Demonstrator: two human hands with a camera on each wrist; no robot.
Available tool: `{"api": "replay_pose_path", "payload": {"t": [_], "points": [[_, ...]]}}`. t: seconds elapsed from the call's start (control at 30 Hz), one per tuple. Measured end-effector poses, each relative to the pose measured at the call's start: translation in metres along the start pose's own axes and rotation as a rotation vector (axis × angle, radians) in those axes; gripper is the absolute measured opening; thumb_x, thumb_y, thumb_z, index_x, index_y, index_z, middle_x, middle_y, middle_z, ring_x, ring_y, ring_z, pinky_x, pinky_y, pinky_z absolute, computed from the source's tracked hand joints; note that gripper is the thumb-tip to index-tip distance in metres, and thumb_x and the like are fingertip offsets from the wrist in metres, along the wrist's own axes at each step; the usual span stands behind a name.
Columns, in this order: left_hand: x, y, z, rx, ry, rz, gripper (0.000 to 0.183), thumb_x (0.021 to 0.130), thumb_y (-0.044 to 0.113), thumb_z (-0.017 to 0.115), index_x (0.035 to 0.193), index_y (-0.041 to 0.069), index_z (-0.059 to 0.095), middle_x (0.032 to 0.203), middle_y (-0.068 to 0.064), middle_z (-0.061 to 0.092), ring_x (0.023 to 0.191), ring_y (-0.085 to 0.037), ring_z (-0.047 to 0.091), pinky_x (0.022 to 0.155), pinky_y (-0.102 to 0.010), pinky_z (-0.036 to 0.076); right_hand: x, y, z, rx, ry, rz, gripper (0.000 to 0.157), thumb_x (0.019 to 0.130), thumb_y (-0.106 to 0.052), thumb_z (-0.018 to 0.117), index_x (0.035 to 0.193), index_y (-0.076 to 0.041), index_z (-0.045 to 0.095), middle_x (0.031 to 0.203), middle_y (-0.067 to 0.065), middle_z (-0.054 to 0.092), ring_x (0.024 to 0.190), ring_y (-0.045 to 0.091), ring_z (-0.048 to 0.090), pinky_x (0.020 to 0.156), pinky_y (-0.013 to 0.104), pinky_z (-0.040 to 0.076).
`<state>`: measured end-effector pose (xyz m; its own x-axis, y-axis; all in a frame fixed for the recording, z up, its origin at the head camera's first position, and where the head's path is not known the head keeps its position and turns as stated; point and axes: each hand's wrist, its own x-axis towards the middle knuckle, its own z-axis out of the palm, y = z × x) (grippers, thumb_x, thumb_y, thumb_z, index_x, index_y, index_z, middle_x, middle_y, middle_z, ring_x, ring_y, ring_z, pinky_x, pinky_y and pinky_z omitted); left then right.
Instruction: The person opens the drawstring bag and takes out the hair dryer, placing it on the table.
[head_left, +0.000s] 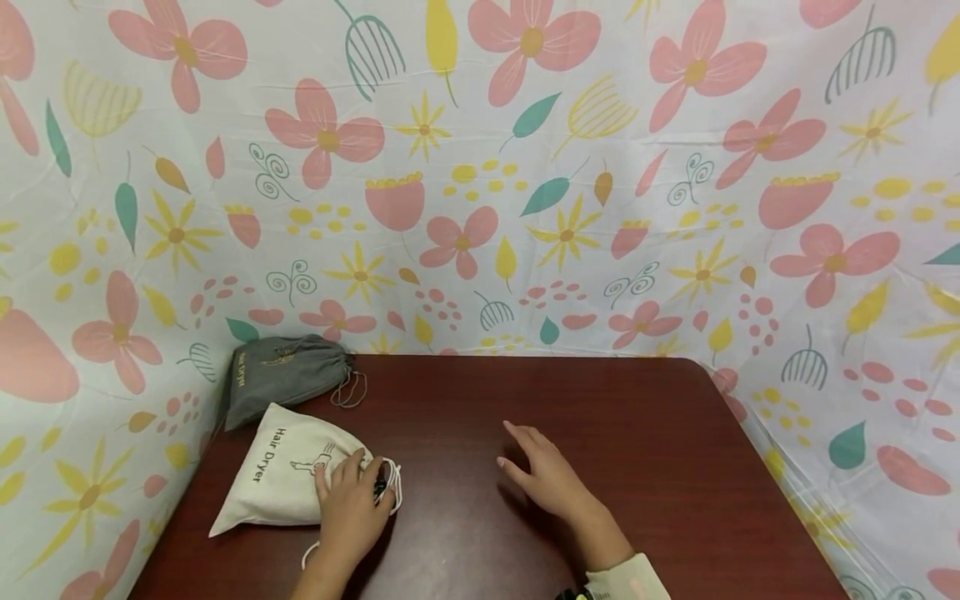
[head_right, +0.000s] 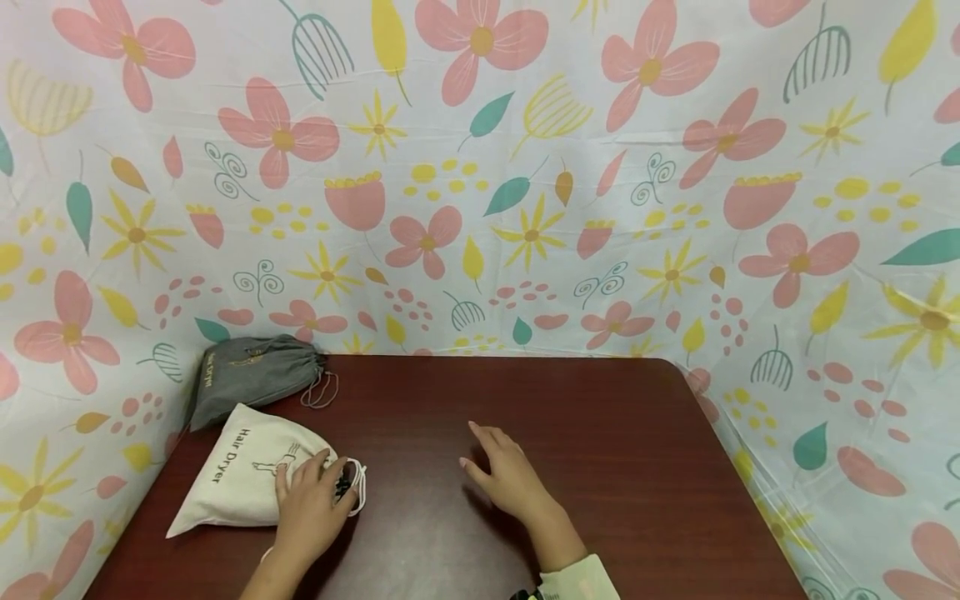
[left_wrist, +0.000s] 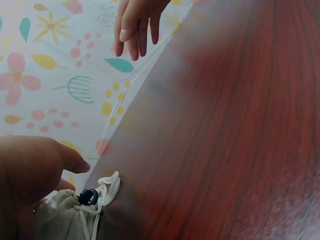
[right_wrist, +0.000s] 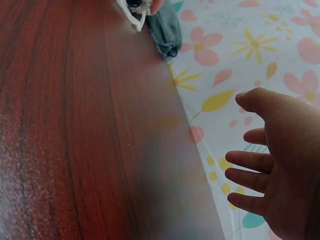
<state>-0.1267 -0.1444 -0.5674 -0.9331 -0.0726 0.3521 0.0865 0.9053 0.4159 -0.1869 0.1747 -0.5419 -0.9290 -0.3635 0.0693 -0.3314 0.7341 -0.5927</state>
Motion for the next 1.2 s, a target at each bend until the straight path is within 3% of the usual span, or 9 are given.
{"api": "replay_pose_path", "payload": {"t": [0.43,1.0,1.2], "points": [[-0.003,0.006,0.007,-0.029,0.027,0.071,0.042,0.08,0.021,0.081,0.118,0.008,0.072,0.133,-0.021,0.062,0.123,-0.042,0.056,0.114,-0.069,0.015,-0.002,0.0,0.007,0.002,0.025,-0.056,0.063,0.1,-0.046,0.06,0.156,-0.025,0.04,0.146,0.003,0.053,0.135,0.027,0.053,0.109,0.052,0.045],[-0.004,0.014,0.018,-0.062,0.057,0.169,0.036,0.077,0.02,0.081,0.111,0.012,0.075,0.127,-0.015,0.067,0.12,-0.037,0.06,0.114,-0.066,0.018,-0.007,-0.005,0.02,0.037,-0.009,-0.06,0.059,0.101,-0.044,0.058,0.153,-0.019,0.044,0.144,0.001,0.055,0.134,0.026,0.056,0.106,0.052,0.047],[-0.004,0.019,0.019,-0.083,0.037,0.192,0.034,0.077,0.018,0.081,0.11,0.014,0.076,0.128,-0.013,0.068,0.12,-0.034,0.06,0.115,-0.066,0.018,-0.007,-0.007,0.023,0.04,-0.024,-0.066,0.058,0.101,-0.042,0.059,0.153,-0.02,0.044,0.143,0.002,0.056,0.133,0.026,0.056,0.107,0.052,0.047]]}}
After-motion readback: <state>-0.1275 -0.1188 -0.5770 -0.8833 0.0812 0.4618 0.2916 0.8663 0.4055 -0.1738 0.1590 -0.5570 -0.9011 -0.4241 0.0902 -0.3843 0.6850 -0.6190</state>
